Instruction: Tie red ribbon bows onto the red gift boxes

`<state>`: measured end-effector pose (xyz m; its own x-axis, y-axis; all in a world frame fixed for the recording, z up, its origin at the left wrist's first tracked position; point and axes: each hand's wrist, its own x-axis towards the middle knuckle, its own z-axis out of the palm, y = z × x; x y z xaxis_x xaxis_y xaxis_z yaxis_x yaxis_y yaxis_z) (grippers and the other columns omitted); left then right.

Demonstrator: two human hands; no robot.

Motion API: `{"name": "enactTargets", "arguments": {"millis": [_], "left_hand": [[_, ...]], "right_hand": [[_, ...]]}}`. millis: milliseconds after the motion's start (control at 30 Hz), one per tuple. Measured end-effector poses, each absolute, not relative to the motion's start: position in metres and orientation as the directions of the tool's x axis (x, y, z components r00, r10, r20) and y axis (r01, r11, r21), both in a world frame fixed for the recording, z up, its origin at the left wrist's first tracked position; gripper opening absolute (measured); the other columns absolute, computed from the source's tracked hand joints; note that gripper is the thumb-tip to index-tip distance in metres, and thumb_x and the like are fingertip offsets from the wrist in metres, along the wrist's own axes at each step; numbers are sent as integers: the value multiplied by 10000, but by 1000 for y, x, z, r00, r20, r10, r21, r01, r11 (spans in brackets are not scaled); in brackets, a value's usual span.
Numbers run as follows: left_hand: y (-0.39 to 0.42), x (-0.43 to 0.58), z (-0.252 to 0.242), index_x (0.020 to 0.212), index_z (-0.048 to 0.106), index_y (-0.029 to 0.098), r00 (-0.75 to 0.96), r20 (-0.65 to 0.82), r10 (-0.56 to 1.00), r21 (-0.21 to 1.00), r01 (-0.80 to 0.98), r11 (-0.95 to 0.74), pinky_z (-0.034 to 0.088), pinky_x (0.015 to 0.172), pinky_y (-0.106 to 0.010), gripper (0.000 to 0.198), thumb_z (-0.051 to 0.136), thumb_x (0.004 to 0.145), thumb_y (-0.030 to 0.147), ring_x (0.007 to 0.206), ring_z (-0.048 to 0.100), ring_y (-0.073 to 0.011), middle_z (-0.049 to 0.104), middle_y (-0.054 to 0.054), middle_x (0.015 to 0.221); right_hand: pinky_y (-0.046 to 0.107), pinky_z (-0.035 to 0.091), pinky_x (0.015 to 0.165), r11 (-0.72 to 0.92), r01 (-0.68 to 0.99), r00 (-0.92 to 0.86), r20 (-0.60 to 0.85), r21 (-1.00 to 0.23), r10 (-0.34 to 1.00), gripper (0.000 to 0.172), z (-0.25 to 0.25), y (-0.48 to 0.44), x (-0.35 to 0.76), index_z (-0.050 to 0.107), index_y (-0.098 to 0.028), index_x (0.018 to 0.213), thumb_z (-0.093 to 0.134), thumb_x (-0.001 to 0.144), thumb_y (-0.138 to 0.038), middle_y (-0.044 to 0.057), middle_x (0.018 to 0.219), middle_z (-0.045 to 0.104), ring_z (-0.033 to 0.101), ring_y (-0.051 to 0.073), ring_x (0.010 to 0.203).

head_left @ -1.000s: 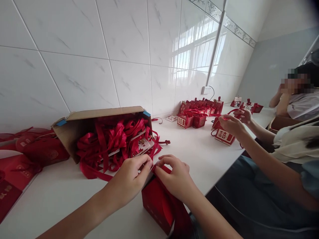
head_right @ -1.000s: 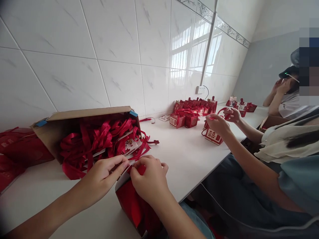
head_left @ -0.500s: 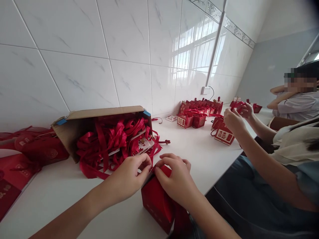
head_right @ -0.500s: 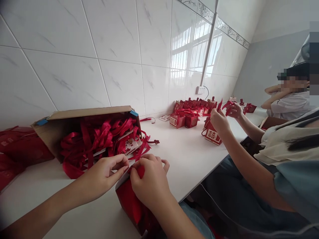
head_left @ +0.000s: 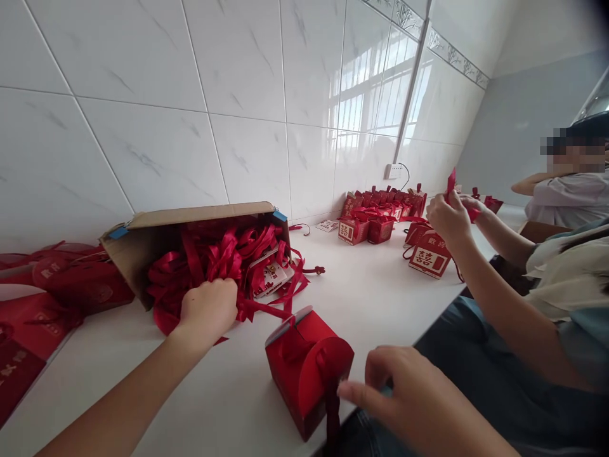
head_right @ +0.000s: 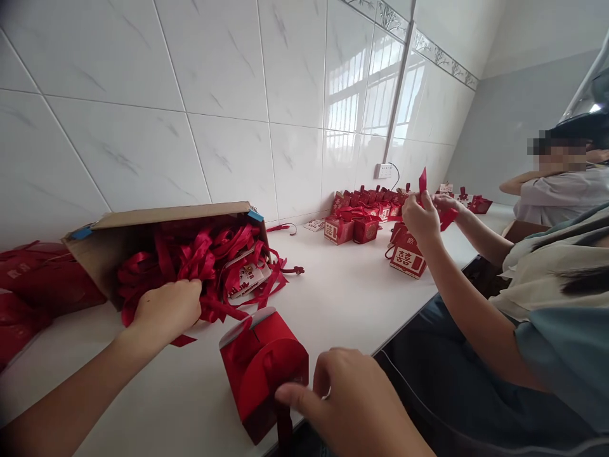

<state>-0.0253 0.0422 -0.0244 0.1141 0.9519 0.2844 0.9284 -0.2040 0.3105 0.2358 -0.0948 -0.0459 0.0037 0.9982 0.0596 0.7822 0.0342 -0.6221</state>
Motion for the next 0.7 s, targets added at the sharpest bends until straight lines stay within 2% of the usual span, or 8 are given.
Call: {"name": "enactTargets", "arguments": {"millis": [100,167,267,333,400,500,600,700], "left_hand": [[30,-14,-15,983,619,172,204,312,928,268,918,-292,459,818,-422,315,401,840,348,1056,558,-334,601,-171,1111],[16,-6,-8,1156,562,243,393,187,900,376,818,-435,445,917,-355,385,360,887,429,1122,542,-262,566,-83,1243],[-3,4,-2,1220,518,314,575,-2,818,514,702,-492,412,969,-280,390,395,886,474,1167,521,-210,556,-3,1286],[-9,6,-3,1177,534,309,561,-31,827,494,728,-475,439,911,-285,368,431,867,478,1085,564,-214,577,-6,1247],[-9,6,-5,1102,544,276,490,-31,871,459,781,-423,471,752,-280,356,458,840,502,882,614,-205,635,-24,1098],[-4,2,-6,926,551,229,414,-66,908,450,824,-343,376,514,-243,354,464,810,551,587,534,-159,629,1,762],[1,-3,-2,718,545,201,428,-73,901,485,805,-342,286,455,-226,377,465,800,560,504,427,-123,521,24,607],[5,-10,4,663,537,197,370,-41,928,527,797,-295,264,422,-218,407,462,801,573,456,389,-107,445,33,557]], "right_hand": [[276,373,560,61,767,-104,-30,-639,994,404,-44,-96,225,687,-210,685,680,643,-612,71,707,677,606,221,647],[271,396,622,76,771,-137,-48,-632,989,334,-44,-94,217,709,-206,743,687,681,-532,76,766,684,620,225,722],[279,411,712,76,765,-120,-25,-639,992,247,-50,-88,209,712,-200,805,637,756,-430,85,856,672,613,234,828],[283,412,740,85,711,-126,-8,-698,992,190,-57,-83,208,702,-200,828,619,771,-362,77,896,662,603,224,847],[280,413,746,100,608,-155,5,-788,988,139,-64,-78,209,686,-198,820,606,771,-301,61,918,655,596,206,839],[281,410,720,70,404,-217,-21,-912,976,146,-68,-71,213,662,-177,777,580,786,-298,47,866,658,584,194,810],[277,405,698,-71,93,-329,-98,-993,939,239,-67,-64,222,621,-151,716,608,786,-378,39,743,653,576,176,742],[246,390,649,-189,-242,-351,-96,-952,931,311,-65,-60,233,544,-156,624,642,780,-407,1,589,593,542,126,619]]}}
